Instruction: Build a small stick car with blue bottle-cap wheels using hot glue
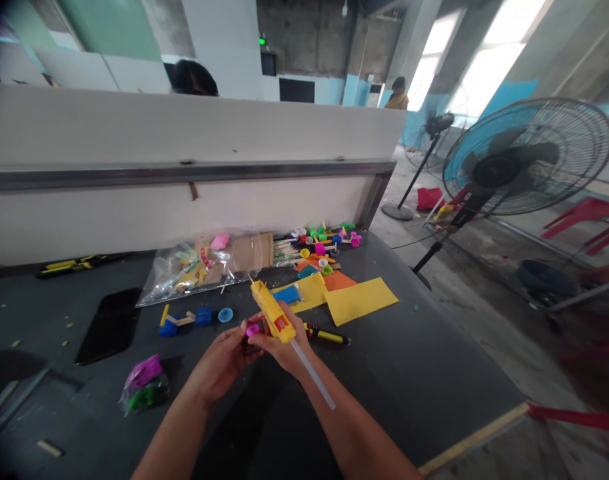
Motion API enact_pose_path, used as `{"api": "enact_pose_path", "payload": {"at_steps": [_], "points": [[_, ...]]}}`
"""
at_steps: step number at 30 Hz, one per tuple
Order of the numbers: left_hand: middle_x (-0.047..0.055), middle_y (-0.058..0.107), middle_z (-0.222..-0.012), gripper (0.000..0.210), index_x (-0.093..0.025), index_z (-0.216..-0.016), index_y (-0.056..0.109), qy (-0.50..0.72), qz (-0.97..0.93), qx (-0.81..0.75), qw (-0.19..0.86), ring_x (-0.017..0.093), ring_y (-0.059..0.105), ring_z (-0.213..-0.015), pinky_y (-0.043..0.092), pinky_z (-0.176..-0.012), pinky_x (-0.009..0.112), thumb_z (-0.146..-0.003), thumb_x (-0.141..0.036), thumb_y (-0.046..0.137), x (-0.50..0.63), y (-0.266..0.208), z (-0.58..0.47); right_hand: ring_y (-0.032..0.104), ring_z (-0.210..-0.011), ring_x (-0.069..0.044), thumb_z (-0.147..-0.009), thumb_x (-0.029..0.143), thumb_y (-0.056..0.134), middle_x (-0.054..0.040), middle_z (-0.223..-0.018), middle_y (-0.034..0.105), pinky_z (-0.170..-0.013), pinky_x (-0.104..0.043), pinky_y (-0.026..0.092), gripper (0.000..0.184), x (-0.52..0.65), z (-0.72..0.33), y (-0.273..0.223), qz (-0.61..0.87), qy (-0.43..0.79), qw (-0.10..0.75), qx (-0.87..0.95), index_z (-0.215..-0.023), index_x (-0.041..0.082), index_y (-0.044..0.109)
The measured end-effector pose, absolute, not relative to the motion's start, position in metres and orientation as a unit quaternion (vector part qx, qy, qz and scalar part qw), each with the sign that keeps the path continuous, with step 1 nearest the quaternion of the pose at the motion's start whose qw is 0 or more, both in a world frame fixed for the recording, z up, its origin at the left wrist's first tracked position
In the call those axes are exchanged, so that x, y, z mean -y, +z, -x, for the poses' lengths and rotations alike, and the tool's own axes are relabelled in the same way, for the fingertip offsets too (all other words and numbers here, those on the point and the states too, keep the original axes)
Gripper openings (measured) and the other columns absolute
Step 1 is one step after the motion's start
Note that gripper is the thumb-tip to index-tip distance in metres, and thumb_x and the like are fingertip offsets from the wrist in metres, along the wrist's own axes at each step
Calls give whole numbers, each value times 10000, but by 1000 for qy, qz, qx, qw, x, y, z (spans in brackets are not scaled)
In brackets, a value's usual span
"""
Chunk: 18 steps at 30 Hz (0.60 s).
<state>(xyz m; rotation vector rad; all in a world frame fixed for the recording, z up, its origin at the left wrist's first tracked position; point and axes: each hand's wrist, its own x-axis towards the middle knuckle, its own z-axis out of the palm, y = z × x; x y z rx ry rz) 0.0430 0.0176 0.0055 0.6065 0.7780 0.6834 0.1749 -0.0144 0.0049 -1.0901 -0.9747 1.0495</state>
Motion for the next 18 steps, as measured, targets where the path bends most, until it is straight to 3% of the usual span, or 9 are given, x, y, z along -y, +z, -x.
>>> {"api": "enact_pose_path", "payload": {"at_steps": [8,13,18], "points": [[52,687,-764,283,-124,-804,700,318,-296,-363,825,124,627,-675,534,-675,251,-689,-378,744,-19,1,-44,549,-591,-128,-544,262,831,21,-723,641,-560,-254,480,368,12,-178,-3,498,433,613,435,-838,219,613],[53,700,-764,283,-139,-787,708,326,-320,-367,810,137,632,-703,524,-681,252,-694,-406,730,-22,-1,-41,586,-662,-157,-562,306,825,-10,-834,674,-622,-288,504,380,11,-181,-5,476,457,601,451,-879,232,629],[72,706,-765,310,-126,-735,707,347,-362,-368,783,141,631,-718,514,-687,237,-703,-434,714,-21,1,-43,613,-664,-163,-554,306,822,4,-773,661,-628,-289,513,401,9,-179,-9,484,448,619,426,-865,220,584]]}}
